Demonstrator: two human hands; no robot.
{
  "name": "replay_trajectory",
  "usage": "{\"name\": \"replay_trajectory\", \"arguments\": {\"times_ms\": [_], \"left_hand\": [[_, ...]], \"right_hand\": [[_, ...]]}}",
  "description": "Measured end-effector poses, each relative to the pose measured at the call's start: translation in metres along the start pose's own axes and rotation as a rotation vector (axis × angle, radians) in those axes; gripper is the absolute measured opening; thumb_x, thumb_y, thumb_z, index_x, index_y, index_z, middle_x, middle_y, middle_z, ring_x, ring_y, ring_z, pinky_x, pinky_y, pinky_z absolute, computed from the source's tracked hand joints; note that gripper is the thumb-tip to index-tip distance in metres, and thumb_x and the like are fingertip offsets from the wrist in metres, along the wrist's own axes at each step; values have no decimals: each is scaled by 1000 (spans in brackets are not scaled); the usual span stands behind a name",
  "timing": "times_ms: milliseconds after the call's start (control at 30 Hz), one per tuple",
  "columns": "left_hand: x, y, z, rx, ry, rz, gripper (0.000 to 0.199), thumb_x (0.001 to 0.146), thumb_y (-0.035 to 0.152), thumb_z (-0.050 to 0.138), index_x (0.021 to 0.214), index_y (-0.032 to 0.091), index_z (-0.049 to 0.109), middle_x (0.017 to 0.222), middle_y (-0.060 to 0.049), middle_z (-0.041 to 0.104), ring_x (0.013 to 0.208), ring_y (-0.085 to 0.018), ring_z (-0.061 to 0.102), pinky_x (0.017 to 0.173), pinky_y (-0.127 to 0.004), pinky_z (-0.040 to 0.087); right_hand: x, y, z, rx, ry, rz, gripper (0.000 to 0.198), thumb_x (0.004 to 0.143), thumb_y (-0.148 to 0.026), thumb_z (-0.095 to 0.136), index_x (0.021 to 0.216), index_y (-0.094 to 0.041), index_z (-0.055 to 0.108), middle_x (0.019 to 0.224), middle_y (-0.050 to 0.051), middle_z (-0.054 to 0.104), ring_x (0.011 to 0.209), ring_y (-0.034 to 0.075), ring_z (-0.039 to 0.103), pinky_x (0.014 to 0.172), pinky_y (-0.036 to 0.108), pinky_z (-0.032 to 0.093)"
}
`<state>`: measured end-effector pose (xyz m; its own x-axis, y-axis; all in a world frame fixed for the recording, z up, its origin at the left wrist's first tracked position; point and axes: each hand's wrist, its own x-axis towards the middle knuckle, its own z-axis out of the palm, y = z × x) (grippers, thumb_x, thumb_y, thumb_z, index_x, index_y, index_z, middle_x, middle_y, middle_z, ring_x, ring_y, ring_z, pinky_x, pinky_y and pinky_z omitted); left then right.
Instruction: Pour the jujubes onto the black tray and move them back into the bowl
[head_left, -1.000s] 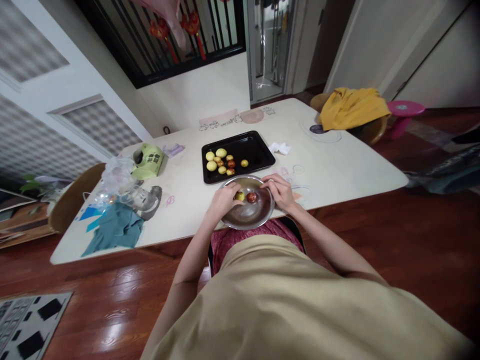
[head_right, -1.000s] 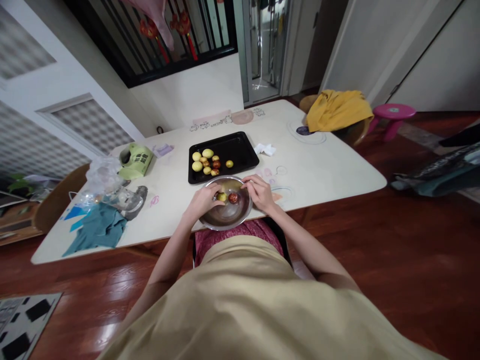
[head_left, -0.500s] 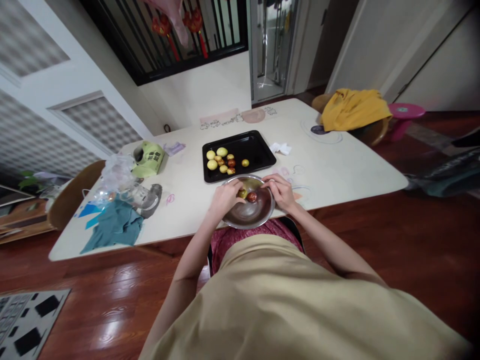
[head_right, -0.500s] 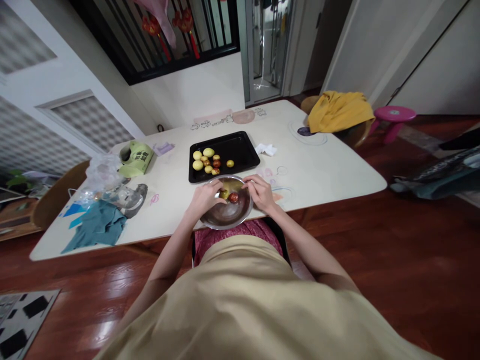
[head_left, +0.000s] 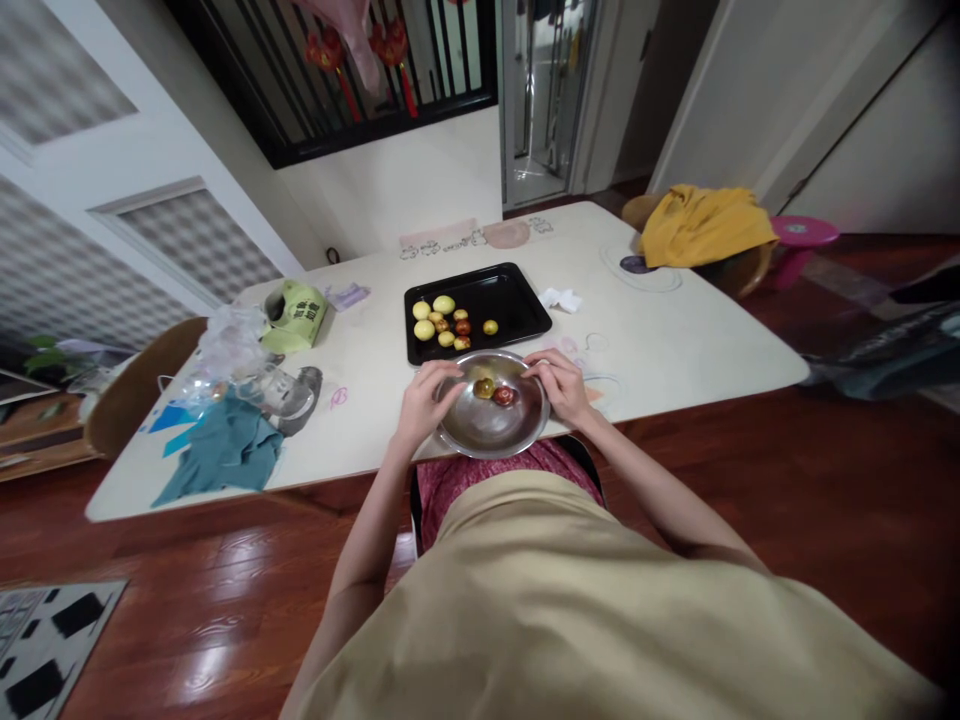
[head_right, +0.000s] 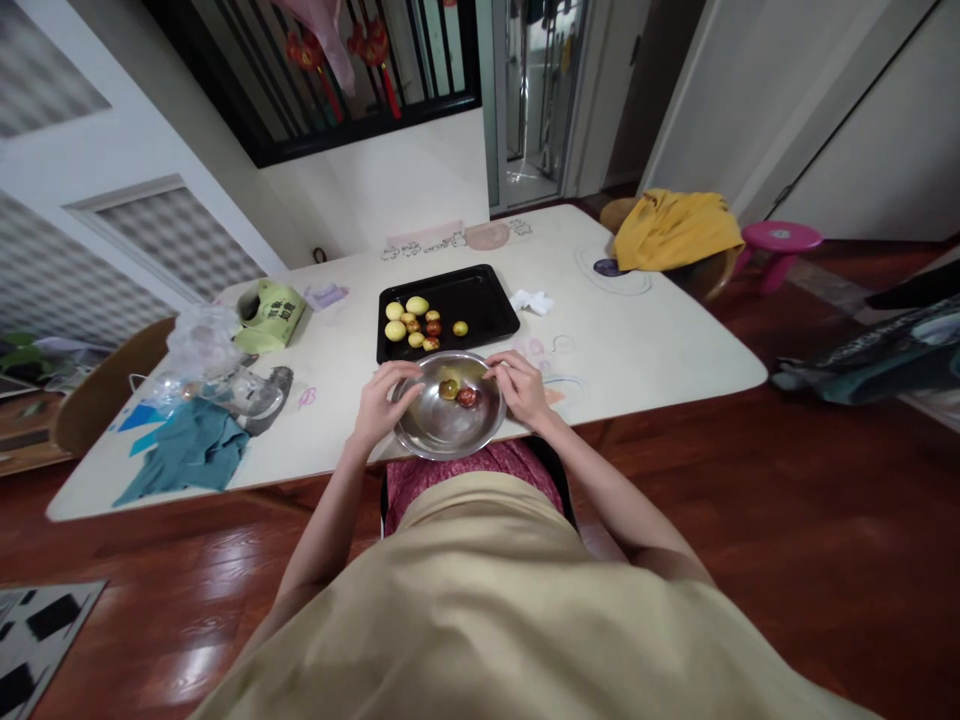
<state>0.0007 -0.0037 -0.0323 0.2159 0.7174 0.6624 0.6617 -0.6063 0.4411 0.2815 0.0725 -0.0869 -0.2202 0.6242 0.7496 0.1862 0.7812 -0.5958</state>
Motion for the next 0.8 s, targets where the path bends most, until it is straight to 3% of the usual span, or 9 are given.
{"name": "replay_trajectory", "arguments": {"times_ms": [100,167,333,533,667,800], "left_hand": [[-9,-11,3,-80,213,10,17,109,31,61,102,20,73,109,-8,78,107,-22,74,98,-41,60],[-13,-16,7,-114,274,4,22,111,31,57,99,20,73,105,-8,78,104,-22,74,96,-42,61],[-20,-19,11,-162,152,46,33,114,34,49,101,20,76,107,-10,79,110,-24,74,100,-46,59],[-22,-19,9,-199,64,71,43,115,38,41,101,19,77,109,-13,80,112,-26,74,99,-48,58],[-23,-21,11,-207,56,96,45,116,37,39,101,19,77,108,-13,80,108,-26,75,96,-46,57],[-24,-21,13,-204,59,90,45,116,37,38,100,20,77,107,-12,80,106,-25,75,94,-45,57]], "right_hand": [[3,0,-3,-7,5,19,52,113,-48,41,87,-24,79,104,10,78,100,26,72,90,46,59],[8,1,-5,-19,2,26,48,112,-46,44,87,-24,79,103,10,78,100,26,72,90,46,59],[43,15,-3,-96,-77,23,31,108,-35,54,92,-24,77,104,8,77,102,26,72,96,44,58],[100,53,27,-393,-312,124,22,101,-22,57,111,-21,77,117,11,75,115,29,67,103,44,56],[127,72,48,-567,-490,209,27,104,-27,57,119,-17,78,122,16,75,121,34,62,105,47,54],[136,80,59,-578,-615,240,28,107,-37,59,109,-19,81,116,16,77,116,32,64,99,42,55]]}}
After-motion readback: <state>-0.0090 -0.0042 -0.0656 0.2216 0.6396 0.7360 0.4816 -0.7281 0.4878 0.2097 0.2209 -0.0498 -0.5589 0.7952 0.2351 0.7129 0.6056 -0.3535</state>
